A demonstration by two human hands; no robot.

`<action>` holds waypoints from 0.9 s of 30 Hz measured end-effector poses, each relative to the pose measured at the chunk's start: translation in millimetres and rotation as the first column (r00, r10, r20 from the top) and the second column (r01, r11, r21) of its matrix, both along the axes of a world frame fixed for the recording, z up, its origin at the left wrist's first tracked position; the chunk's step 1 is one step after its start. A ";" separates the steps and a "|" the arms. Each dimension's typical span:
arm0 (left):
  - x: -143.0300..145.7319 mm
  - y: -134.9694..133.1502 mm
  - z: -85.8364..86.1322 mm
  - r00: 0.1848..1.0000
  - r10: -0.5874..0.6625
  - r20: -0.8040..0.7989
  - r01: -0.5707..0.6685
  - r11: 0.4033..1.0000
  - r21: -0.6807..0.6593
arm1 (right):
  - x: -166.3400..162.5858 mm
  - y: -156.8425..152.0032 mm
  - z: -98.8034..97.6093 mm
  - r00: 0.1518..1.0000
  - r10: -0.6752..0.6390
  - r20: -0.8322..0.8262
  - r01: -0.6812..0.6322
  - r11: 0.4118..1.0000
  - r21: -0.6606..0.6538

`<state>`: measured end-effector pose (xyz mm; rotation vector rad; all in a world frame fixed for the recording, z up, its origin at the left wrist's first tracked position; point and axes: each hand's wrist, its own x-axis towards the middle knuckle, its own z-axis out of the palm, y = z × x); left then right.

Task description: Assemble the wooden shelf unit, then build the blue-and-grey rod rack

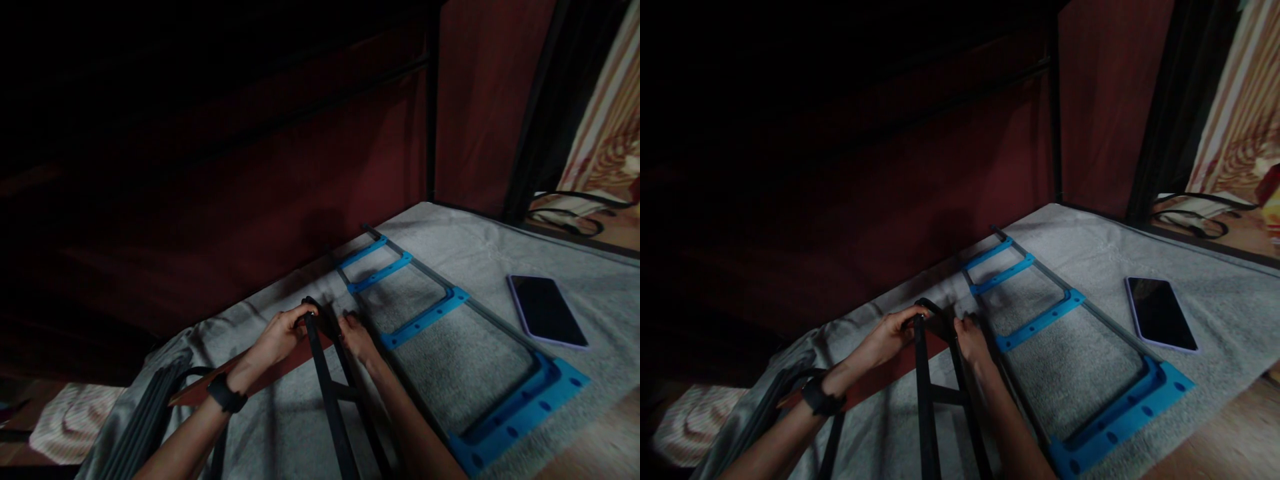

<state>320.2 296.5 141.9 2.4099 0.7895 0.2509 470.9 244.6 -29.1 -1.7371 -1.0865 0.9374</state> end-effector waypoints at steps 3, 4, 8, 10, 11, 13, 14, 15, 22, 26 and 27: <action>-1.9 0.9 -1.6 1.000 0.001 0.004 -0.001 1.000 0.005 | 3.4 1.8 -3.7 0.999 0.026 -0.041 -0.023 0.998 0.063; -2.4 0.8 -2.2 1.000 -0.001 0.005 0.001 1.000 0.003 | 2.5 2.0 -5.1 0.999 0.015 -0.032 -0.012 0.996 0.091; -3.9 0.0 -3.4 1.000 0.002 -0.003 -0.002 1.000 -0.007 | -4.0 1.5 -8.6 0.998 -0.040 -0.051 0.046 0.992 0.117; -4.5 -0.1 -3.1 1.000 0.019 -0.019 -0.019 1.000 0.003 | -5.6 0.7 -8.3 0.996 -0.019 -0.083 0.029 0.993 0.116; -4.7 -0.1 -2.8 0.999 0.027 -0.026 -0.026 1.000 0.011 | -6.1 0.3 -7.9 0.996 -0.003 -0.093 0.015 0.993 0.120; -5.1 -0.2 -2.0 0.999 0.034 -0.033 -0.033 0.999 0.026 | -7.1 -0.8 -6.9 0.994 0.017 -0.103 -0.004 0.992 0.128; -5.1 -0.3 -1.8 0.999 0.034 -0.036 -0.033 0.999 0.032 | -7.8 -1.4 -6.4 0.995 0.019 -0.101 -0.005 0.991 0.132; -5.1 -0.4 -1.8 0.999 0.033 -0.038 -0.032 0.999 0.036 | -8.6 -1.9 -5.9 0.996 0.016 -0.087 -0.004 0.990 0.139; -3.6 -3.3 -5.0 1.000 0.007 -0.005 -0.007 1.000 0.010 | -6.1 -1.1 -8.1 1.000 0.020 0.013 -0.021 0.998 0.056; -2.7 -6.1 -4.1 0.999 0.022 0.033 -0.023 1.000 0.003 | -7.6 -2.1 -8.2 0.998 0.067 0.008 -0.067 0.994 0.091; -2.4 -6.8 -3.4 0.999 0.030 0.032 -0.031 1.000 0.005 | -9.8 -2.8 -7.2 0.998 0.058 0.026 -0.060 0.993 0.104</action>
